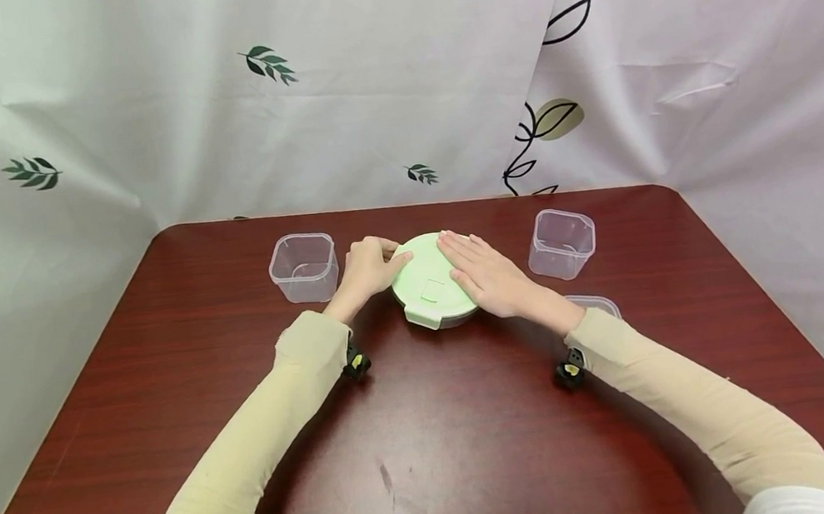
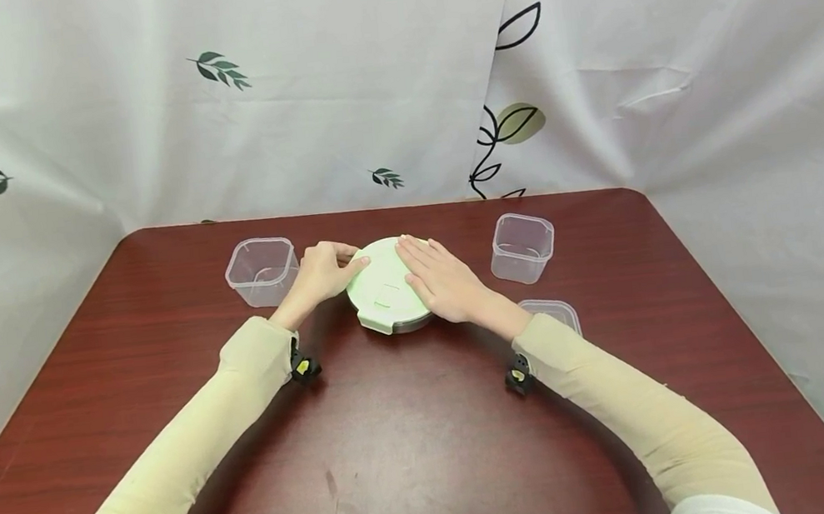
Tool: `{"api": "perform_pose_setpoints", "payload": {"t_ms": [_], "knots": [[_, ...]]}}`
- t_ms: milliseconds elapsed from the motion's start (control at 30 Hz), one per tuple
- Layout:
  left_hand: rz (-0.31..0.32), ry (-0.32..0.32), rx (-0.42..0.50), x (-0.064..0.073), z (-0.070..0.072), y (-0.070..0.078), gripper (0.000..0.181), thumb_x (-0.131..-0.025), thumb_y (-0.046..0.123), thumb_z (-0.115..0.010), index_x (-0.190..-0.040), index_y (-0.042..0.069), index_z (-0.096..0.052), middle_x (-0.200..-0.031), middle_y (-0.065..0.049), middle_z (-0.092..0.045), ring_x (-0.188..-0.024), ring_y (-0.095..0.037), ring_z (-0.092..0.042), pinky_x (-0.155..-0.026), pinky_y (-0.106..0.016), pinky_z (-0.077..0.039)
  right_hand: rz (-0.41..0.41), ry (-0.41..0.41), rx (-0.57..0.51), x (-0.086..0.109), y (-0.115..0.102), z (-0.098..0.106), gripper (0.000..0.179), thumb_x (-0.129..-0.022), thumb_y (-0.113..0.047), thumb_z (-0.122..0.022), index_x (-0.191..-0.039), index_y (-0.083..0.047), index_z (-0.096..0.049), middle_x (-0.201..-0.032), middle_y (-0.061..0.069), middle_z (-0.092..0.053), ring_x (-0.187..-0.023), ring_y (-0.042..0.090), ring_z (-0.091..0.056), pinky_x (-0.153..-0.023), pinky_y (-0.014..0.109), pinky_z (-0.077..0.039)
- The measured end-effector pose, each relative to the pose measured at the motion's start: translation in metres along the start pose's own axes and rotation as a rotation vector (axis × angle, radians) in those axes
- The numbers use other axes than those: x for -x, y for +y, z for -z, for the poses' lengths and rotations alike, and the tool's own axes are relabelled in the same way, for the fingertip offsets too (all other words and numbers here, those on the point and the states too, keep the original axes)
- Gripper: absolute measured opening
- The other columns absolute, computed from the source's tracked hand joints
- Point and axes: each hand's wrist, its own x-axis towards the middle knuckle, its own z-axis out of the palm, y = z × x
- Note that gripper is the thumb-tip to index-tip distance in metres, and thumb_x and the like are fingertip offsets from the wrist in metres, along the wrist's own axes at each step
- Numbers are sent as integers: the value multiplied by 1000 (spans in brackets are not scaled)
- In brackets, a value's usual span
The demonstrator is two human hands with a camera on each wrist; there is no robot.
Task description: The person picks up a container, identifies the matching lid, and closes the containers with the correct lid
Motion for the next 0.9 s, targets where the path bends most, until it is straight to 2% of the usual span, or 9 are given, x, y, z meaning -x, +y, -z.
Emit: {"api": "perform_pose_setpoints", "payload": {"t_ms": [267, 667, 900], "knots": [[-4, 43, -12, 3, -1, 0, 36, -91, 30, -65, -114, 2, -70, -105, -14, -73, -101, -27, -68, -91, -42, -49, 2, -1, 7, -2, -2, 0, 54, -103, -25, -33, -152, -3, -23, -160, 11, -21, -150, 23, -15, -122, 43, -11], [-5, 20, 29, 3, -3, -1, 40, -93, 27, -63, -123, 1, -63, -109, -15, -71, -103, -26, -67, -94, -42, -48, -9, -12, -23, -1, -1, -2, 55, -103, -29, -35, -152, -6, -23, -160, 8, -20, -150, 21, -15, -122, 43, -11], [-5, 32, -1, 1, -6, 4, 38, -94, 28, -62, -125, 5, -62, -111, -15, -70, -105, -28, -65, -94, -43, -47, -14, -45, -34, -3, 3, 5, 55, -103, -28, -35, -152, -6, -24, -160, 9, -20, -150, 22, -15, -122, 44, -11]]}}
